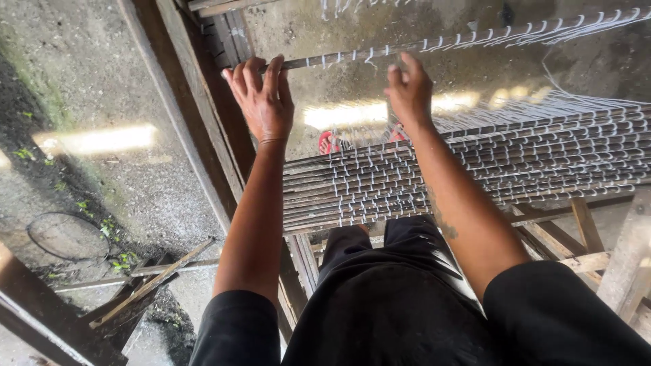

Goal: Manually weaving a chain-link style wire mesh by threading spiral-wound wires into the existing structure on a wooden frame.

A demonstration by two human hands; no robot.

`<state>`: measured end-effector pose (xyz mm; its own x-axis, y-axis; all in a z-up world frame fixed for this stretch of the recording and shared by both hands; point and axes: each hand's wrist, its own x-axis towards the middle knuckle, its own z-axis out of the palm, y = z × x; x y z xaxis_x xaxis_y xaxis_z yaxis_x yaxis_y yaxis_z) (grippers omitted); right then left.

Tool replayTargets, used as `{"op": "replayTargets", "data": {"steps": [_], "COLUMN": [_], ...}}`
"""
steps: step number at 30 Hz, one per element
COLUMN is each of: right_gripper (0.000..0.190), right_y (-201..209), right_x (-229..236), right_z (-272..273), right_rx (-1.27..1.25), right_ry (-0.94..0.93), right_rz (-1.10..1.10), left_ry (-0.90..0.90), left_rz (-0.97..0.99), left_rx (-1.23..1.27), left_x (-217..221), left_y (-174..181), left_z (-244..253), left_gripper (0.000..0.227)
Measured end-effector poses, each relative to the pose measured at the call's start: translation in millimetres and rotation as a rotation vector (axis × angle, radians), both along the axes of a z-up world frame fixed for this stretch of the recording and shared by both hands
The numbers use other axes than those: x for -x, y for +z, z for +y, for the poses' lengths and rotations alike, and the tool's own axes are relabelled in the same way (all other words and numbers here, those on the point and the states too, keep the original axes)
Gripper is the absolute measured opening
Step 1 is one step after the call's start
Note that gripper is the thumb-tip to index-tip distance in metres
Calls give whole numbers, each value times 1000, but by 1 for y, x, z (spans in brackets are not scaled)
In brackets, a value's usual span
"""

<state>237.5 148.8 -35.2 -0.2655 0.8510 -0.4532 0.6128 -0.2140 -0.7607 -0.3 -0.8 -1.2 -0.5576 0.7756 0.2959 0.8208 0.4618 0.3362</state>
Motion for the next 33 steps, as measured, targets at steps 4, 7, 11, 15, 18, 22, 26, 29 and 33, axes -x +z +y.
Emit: {"op": "replayTargets", "data": {"steps": [4,7,11,15,18,22,26,29,33], "right_gripper": [17,47,24,24,25,26,44,42,51], "right_y": [37,21,-4,-18,-28,-37,-41,-44,-66], "right_x": [-3,-5,-1,3,7,-2,-13,-9,-4], "right_z": [20,37,27,17,22,23,21,24,38], "right_rx": [-35,212,107,-32,-11,-12,-184,-172,-59], "right_ry": [-447,-431,-172,-89,-70,-31,39,40,109], "right_rz": [122,380,243,183,96,11,-78,-119,-181], "left_ry": [-4,-12,-3,-1,7,8,7,5,4], "left_rz": [-30,-35,-31,-41,-34,-38,-26,-37,-34], "left_rx": [15,9,2,-5,14,6,-1,-1,-3], "left_x": [-1,0,0,-1,-1,-1,-2,-2,-2], "left_y": [2,2,0,1,-3,-2,3,2,3], "left_z": [0,2,2,1,0,1,2,2,3], "left_gripper": [20,20,20,20,21,21,19,19,19]}}
